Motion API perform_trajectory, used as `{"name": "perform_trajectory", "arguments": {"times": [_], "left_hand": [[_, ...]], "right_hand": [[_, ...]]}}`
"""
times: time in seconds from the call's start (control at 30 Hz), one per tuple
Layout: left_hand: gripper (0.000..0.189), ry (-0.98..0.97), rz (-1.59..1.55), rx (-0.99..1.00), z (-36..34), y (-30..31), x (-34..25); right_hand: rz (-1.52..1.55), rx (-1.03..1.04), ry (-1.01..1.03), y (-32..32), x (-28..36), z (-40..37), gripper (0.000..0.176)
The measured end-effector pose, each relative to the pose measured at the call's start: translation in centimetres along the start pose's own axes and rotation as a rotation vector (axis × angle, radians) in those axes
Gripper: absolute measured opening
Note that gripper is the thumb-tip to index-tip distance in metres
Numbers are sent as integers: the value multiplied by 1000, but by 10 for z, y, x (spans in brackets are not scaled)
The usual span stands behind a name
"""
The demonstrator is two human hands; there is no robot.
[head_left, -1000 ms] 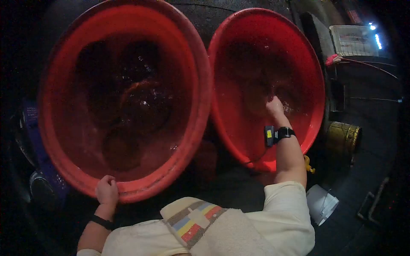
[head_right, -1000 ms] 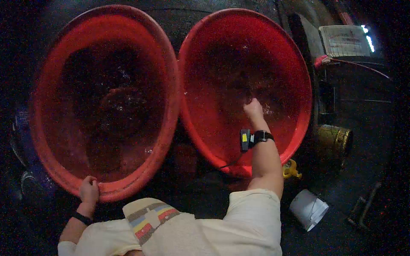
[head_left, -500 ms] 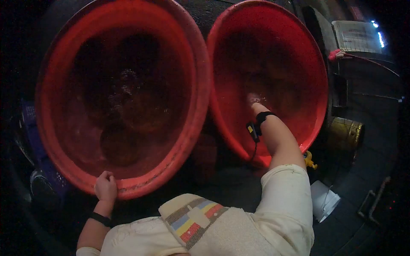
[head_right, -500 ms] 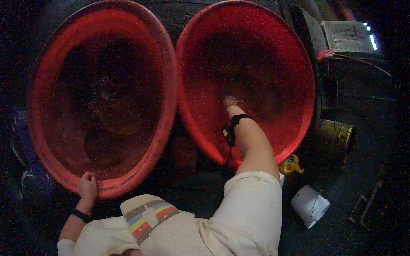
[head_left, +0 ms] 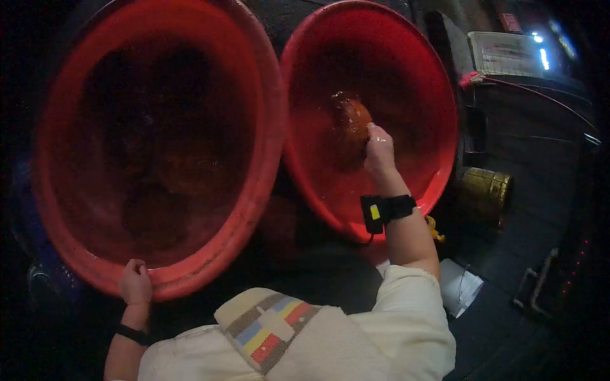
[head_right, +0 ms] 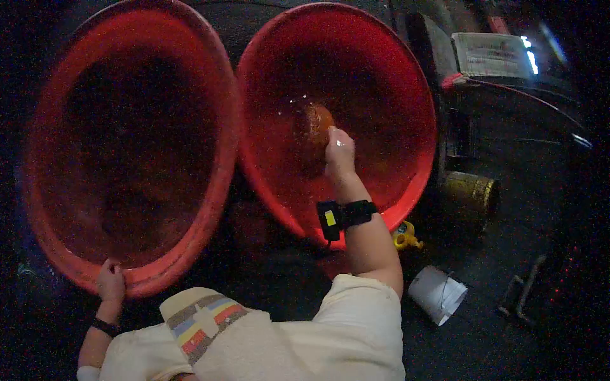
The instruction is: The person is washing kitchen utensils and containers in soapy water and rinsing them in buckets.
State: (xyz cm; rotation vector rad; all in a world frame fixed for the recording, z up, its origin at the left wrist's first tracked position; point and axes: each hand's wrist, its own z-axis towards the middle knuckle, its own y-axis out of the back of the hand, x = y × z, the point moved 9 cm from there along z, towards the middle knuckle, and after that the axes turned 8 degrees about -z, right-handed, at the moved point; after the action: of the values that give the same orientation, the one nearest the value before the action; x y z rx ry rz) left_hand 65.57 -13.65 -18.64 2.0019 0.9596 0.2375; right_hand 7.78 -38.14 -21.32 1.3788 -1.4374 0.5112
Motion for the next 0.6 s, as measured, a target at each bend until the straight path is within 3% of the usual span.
{"name": "perform_trajectory", "arguments": {"times": [0.13,0.23,0.43,0.6], "left_hand": [[13,1,47,2,2,-1,4],[13,-44,22,-5,4,-3,6],[15,-6,23,-3,-3,6,-6],[14,-39,9,-49,-1,8,-4]], "right_hand": [[357,6,-115,-5,63,-32,34],[333,-47,30,-10,113,-54,31],[282,153,289,-52,193,-97,22],[-46,317,587,-119,239,-141,30]]}}
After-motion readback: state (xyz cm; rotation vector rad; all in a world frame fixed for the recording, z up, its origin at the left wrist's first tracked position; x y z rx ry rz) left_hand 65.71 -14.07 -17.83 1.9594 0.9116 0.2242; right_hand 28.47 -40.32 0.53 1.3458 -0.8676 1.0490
